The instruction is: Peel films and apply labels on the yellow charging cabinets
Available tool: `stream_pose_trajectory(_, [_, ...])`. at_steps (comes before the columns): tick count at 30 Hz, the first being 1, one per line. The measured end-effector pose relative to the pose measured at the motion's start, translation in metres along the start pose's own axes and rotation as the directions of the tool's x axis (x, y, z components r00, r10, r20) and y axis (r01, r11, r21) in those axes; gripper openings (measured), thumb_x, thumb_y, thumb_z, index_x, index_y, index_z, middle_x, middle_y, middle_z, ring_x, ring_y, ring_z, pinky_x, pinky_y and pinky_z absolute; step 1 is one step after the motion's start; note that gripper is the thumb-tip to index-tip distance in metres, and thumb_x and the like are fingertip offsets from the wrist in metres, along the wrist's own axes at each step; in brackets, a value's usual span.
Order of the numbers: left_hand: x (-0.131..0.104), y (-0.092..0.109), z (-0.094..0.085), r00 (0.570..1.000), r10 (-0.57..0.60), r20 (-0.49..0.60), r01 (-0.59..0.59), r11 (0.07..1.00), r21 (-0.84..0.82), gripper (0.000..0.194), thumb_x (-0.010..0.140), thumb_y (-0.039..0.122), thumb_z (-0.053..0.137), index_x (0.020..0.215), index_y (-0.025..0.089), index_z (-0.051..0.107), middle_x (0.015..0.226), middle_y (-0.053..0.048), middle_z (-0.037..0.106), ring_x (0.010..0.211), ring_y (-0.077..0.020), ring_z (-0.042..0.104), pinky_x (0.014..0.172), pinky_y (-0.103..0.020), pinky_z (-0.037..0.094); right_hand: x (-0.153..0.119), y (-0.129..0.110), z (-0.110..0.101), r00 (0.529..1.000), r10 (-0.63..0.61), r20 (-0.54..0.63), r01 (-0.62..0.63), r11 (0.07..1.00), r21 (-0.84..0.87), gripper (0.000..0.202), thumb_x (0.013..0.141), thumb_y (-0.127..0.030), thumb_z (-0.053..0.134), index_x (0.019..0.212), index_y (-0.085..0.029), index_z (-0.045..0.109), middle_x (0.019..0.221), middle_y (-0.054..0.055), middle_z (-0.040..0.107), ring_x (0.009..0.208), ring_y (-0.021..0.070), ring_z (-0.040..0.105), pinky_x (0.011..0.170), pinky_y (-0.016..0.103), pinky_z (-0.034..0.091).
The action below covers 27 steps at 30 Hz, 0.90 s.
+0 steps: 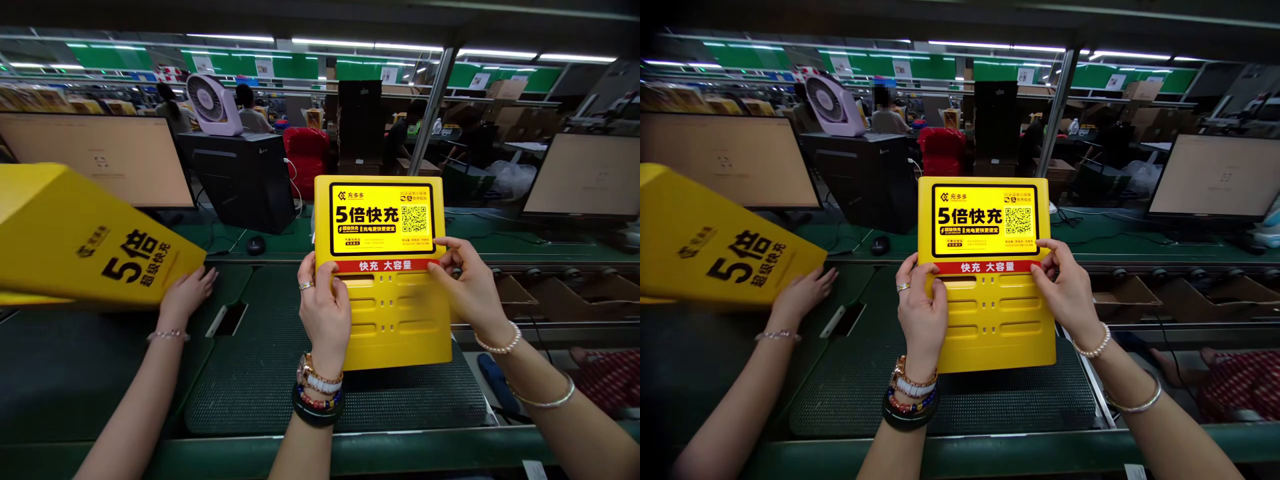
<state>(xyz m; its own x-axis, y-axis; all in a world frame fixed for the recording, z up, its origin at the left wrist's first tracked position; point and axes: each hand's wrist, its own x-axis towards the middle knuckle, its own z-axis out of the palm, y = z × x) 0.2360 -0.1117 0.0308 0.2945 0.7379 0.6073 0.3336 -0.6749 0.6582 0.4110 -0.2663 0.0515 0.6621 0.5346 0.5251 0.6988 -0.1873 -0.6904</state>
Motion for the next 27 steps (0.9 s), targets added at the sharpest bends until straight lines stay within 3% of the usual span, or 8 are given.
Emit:
stream_pose_trajectory(11, [0.0, 0.0, 0.0, 1.0, -0.002, 0.006, 0.002, 1.0, -0.01, 0.023, 0.091, 0.013, 0.048, 0.109, 0.022, 0.06, 0.14, -0.011, 0.05, 0.108, -0.0221, 0.064, 0.07, -0.028, 0.055, -0.001, -0.001, 0.0, 0.999, -0.033, -0.037, 0.032, 0.999, -0.024, 0.038, 0.09, -0.034, 0.062, 0.126, -0.023, 0.055, 0.082, 0.001, 0.056, 0.073, 0.0173, 0.053, 0.064, 0.03, 0.045])
stream_pose_trajectory(20, [0.001, 0.002, 0.003, 1.0, -0.002, 0.015, 0.002, 1.0, -0.012, 0.025, 0.091, 0.012, 0.048, 0.11, 0.022, 0.06, 0.141, -0.011, 0.049, 0.113, -0.0236, 0.062, 0.073, -0.03, 0.056, -0.018, -0.017, -0.015, 0.986, -0.119, -0.115, 0.116, 0.993, -0.032, 0.035, 0.092, -0.033, 0.063, 0.126, -0.027, 0.056, 0.089, 0.001, 0.056, 0.077, 0.0175, 0.054, 0.072, 0.032, 0.048])
stream_pose_trajectory(27, [0.0, 0.002, 0.004, 1.0, 0.003, 0.005, -0.003, 1.0, -0.02, 0.024, 0.091, 0.013, 0.048, 0.109, 0.022, 0.061, 0.14, -0.01, 0.05, 0.109, -0.0223, 0.063, 0.071, -0.028, 0.055, -0.007, -0.001, -0.007, 0.996, -0.045, -0.072, 0.046, 0.999, 0.017, 0.037, 0.09, -0.032, 0.065, 0.125, -0.025, 0.056, 0.086, 0.0, 0.055, 0.074, 0.0153, 0.053, 0.069, 0.029, 0.046])
